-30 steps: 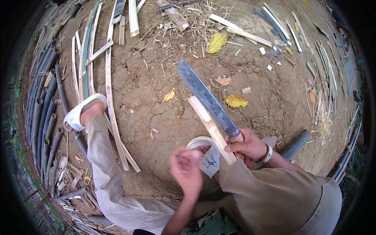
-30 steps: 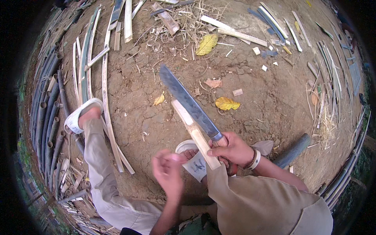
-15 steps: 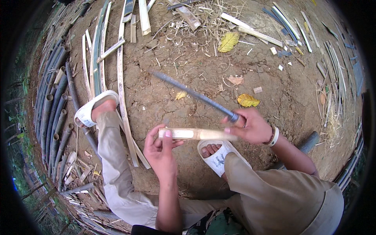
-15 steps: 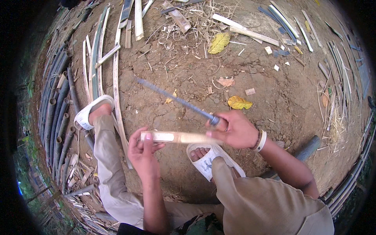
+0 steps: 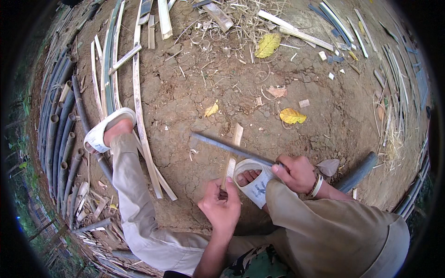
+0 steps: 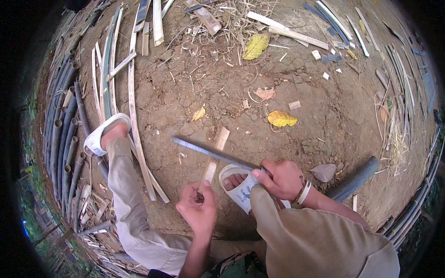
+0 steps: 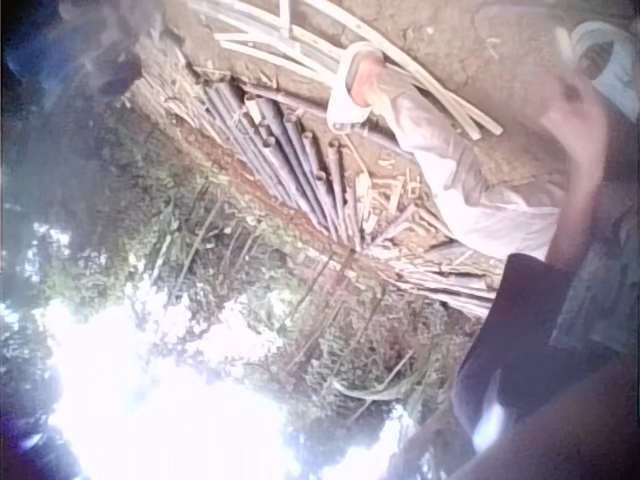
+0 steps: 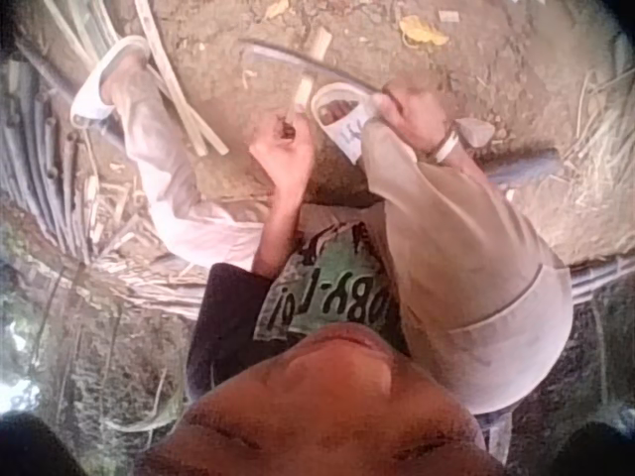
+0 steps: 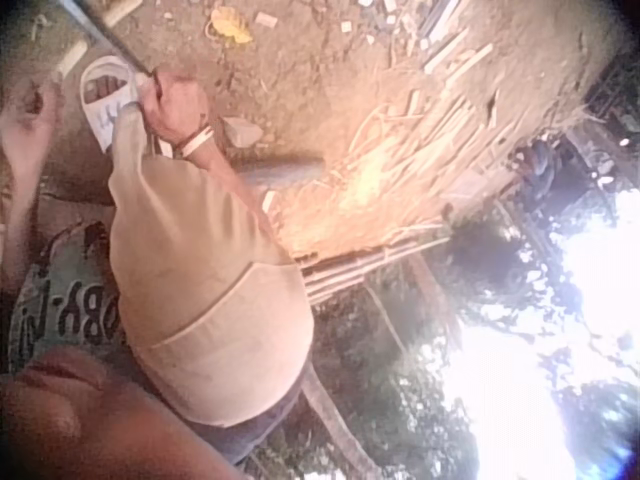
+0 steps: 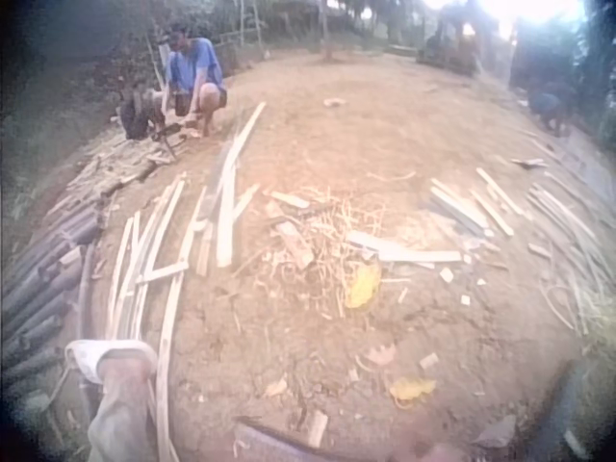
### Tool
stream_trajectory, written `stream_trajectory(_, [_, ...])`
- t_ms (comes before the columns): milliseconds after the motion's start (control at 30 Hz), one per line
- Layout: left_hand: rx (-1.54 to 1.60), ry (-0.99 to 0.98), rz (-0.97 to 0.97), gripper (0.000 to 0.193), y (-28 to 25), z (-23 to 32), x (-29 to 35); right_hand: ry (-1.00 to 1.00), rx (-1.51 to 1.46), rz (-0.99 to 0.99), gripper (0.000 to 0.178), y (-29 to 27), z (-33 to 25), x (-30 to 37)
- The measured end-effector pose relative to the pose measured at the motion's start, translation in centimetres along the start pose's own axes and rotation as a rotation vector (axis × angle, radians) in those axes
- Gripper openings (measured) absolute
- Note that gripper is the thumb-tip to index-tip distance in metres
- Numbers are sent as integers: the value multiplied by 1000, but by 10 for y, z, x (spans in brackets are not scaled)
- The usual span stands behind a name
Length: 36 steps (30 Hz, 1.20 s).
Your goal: The person sits on the ground and uses a machete to shave thin strips from a piece of wood. They hold the wood with their left hand and repeatedly slice along its length with the machete in their right hand, creating wood shavings.
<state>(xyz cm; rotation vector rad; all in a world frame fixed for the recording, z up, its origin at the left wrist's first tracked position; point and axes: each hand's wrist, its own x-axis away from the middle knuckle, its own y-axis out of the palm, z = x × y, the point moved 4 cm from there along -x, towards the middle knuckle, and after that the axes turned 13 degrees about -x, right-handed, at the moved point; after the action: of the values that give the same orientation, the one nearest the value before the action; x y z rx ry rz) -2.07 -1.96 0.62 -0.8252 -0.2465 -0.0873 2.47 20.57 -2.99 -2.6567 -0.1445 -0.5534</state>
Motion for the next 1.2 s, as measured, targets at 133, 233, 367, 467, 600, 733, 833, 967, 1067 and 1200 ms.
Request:
stream_trajectory(133, [111,-86,-30,15,1,-8,11,44,75,-133,47,3,-10,4])
stream_trajectory(233, [54,-59,-39,14,-1,-6,8,120,133,-66,48,2,28,-9])
stream_trajectory(367, [108,-117,-25,15,-3,-9,8,70,169,-149,51,-3,-2,-6])
stream_trajectory(467, [90,-55,-29,15,6,-9,12,113,232,-87,50,-8,20,-4])
stream_trajectory(600, [74,-37,-30,14,6,-5,8,181,234,-60,51,-15,25,-3])
stream_trajectory(733, [90,-102,-34,15,5,-9,10,128,168,-70,52,-8,33,-4])
stream_trajectory(833, [157,-158,-35,15,-1,-14,4,133,231,-134,54,-17,18,-9])
stream_trajectory(967, [148,-114,-29,15,4,-10,11,121,248,-130,54,-17,29,-3])
stream_trajectory(1067, [284,-182,-17,14,5,6,5,187,235,-122,53,-19,29,-5])
stream_trajectory(1200, [299,-215,-31,14,3,4,6,111,275,-126,50,-18,38,-1])
